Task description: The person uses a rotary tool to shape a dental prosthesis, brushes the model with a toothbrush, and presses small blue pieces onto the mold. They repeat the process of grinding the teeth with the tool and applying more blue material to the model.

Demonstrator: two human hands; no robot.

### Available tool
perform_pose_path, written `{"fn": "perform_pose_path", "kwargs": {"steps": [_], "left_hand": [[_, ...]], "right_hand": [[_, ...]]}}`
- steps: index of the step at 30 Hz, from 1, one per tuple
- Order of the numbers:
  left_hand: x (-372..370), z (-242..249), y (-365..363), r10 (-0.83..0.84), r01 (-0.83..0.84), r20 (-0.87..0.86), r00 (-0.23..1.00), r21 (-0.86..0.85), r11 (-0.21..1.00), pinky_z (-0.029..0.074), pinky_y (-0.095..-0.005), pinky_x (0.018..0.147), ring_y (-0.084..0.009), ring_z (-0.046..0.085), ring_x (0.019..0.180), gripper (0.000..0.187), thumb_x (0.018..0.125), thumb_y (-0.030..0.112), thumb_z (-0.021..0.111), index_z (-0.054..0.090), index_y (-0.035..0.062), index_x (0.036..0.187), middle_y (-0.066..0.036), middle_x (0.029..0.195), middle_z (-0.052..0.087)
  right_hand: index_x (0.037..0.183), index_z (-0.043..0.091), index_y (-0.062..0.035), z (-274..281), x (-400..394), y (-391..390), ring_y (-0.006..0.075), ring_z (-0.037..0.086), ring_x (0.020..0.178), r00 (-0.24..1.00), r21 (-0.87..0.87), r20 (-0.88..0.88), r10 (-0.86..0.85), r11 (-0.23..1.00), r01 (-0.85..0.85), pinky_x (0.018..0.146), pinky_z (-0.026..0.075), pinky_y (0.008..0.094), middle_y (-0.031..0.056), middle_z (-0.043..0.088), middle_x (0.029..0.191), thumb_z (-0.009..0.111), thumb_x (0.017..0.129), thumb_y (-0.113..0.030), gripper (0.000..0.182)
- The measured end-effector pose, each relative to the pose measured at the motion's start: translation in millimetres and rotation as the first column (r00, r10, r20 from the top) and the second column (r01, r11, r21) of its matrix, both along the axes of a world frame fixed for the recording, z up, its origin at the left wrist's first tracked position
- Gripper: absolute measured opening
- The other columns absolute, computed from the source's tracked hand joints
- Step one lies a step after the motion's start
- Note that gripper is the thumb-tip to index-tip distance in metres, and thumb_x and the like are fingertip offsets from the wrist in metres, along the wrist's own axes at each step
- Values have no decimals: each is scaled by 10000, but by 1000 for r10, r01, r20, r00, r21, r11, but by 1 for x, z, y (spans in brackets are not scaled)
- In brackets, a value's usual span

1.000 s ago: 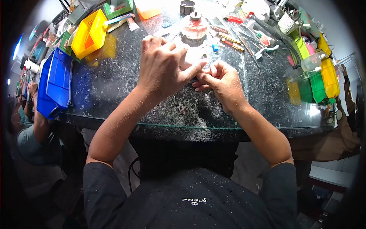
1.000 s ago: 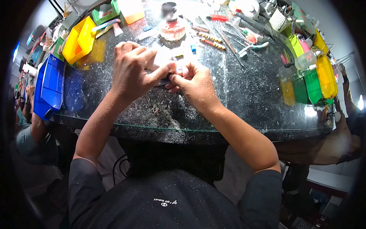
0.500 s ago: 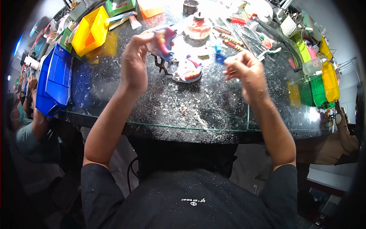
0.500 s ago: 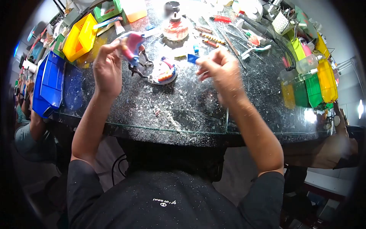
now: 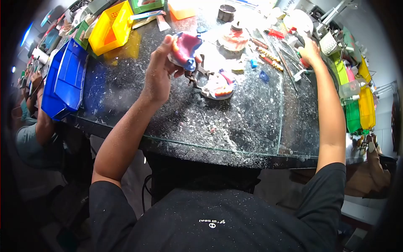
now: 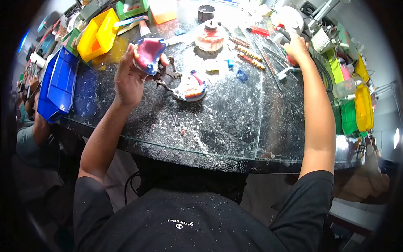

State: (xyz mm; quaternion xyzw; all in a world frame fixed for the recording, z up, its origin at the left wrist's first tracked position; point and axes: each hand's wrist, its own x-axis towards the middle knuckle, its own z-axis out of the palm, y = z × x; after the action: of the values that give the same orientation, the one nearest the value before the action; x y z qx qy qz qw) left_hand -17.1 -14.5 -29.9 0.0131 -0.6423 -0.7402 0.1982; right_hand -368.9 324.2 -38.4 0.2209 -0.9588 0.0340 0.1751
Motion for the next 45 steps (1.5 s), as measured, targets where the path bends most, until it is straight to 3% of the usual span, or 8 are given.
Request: {"fn": "perform_pose_path", "kwargs": {"steps": [3,7,13,17,23,38,41,45], "left_hand": [[1,-7,-12,-16,17,4,1000,-76,997,419,-203,575,-69,585,688,585,978,548,289,559,47,1114,-87,879,657],[7,8,1,193,-198,-63,979,-75,977,344,-162,478,-10,507,535,587,921,630,413,591,103,736,7,640,581],[2,17,6,280,-301,-235,931,-57,952,359,-149,509,-2,516,565,503,951,508,480,632,67,762,17,678,602],[3,9,1,377,-377,-163,912,32,926,352,-158,477,4,505,566,445,915,516,548,640,85,856,47,697,577],[1,15,9,430,-457,-236,871,-74,886,356,-141,514,19,504,606,465,912,530,545,645,80,846,51,711,577],[-4,6,-1,400,-447,-246,883,-180,876,311,-149,451,11,512,551,531,881,605,531,652,93,808,31,665,580],[-12,18,-2,230,-302,-331,915,-187,935,458,-236,737,-59,479,662,520,991,433,437,580,49,669,-32,696,548],[-33,19,-9,174,-293,-424,889,-234,927,409,-208,641,-43,392,595,528,988,448,439,552,54,656,7,670,513]], "right_hand": [[1273,459,35,-5,-13,8,436,523,1090,956,-40,-95,276,959,-281,965,410,448,267,566,1165,451,782,-38,497],[1168,504,0,19,16,-2,431,573,967,868,-150,-373,328,902,-406,842,464,476,256,598,1020,523,884,-118,307],[1026,608,-30,79,176,-74,220,656,727,783,-150,-128,608,769,-622,634,518,347,166,651,841,589,922,-216,214],[944,585,-45,59,251,-116,262,644,652,636,-121,16,772,633,-765,574,514,379,137,611,743,593,912,-242,199],[813,594,-35,48,288,-142,251,643,645,719,121,92,688,709,-694,564,507,380,83,584,678,576,807,-640,605],[764,669,-54,62,290,-157,243,674,641,812,296,220,541,756,-584,551,520,365,105,648,679,549,775,-696,653],[748,727,-106,58,283,-156,194,667,550,814,315,99,573,758,-572,476,508,306,80,629,584,572,794,-648,565],[797,742,-116,59,275,-163,193,675,590,868,369,152,473,788,-493,490,512,302,81,633,592,550,789,-684,600]]}}
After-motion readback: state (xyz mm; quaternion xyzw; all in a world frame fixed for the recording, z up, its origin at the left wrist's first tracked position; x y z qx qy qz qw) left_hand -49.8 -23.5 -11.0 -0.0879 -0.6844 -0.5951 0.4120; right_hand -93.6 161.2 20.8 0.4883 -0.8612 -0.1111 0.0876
